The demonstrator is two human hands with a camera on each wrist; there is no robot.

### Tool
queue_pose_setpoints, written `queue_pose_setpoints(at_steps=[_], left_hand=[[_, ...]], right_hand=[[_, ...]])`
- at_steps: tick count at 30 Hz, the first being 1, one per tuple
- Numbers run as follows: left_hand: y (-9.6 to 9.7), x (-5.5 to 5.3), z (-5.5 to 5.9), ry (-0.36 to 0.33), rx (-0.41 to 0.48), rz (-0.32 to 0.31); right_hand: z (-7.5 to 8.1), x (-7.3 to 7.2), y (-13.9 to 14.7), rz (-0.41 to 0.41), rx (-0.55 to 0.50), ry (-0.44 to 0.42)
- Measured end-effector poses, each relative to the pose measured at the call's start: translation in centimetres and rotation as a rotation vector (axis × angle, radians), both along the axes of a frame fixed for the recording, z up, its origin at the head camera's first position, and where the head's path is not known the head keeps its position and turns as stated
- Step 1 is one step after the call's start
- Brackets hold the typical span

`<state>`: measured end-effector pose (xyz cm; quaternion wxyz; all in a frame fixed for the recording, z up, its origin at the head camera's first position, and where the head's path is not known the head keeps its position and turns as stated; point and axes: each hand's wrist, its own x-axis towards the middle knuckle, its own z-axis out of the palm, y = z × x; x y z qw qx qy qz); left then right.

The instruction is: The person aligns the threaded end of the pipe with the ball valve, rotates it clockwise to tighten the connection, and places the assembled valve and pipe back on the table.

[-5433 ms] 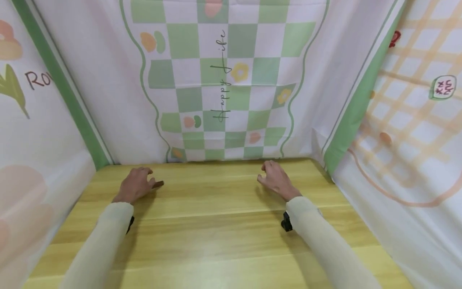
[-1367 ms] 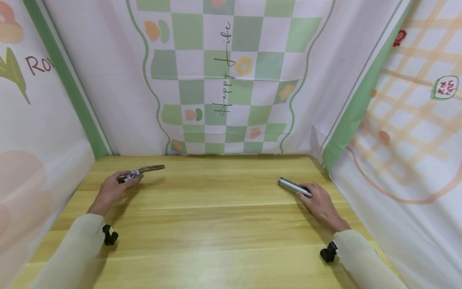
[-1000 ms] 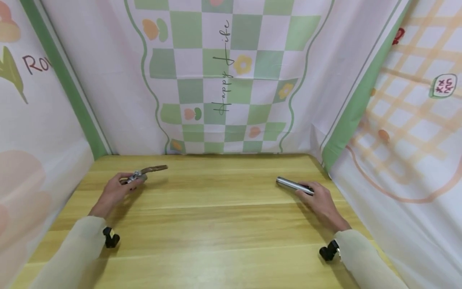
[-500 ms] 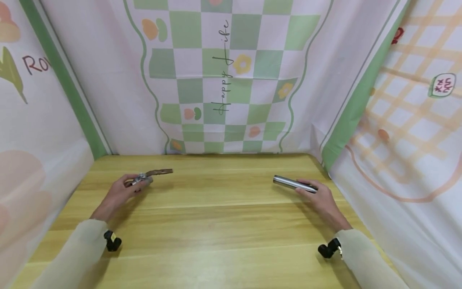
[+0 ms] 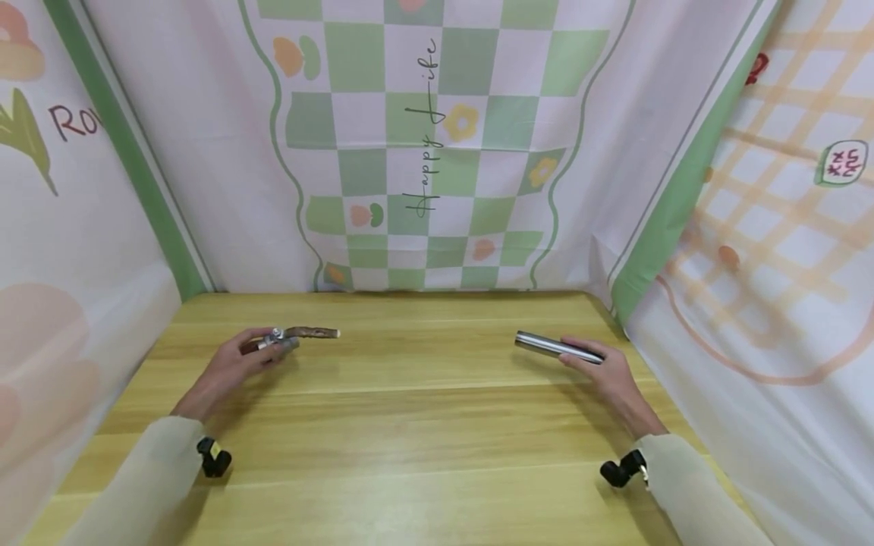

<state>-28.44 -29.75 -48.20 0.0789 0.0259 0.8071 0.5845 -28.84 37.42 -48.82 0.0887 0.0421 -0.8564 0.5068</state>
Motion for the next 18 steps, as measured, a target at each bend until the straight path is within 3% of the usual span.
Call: queue_pose_setpoints(at_steps=[8, 18], left_hand=[[0.37, 0.24, 0.00, 0.005, 0.123, -0.035], [0.67, 0.43, 0.23, 0.013, 0.182, -0.092]], right_hand=[[0.31, 0.17, -0.59, 0.018, -0.012, -0.006], [0.54, 0.41, -0.46, 0.037, 0.002, -0.005]])
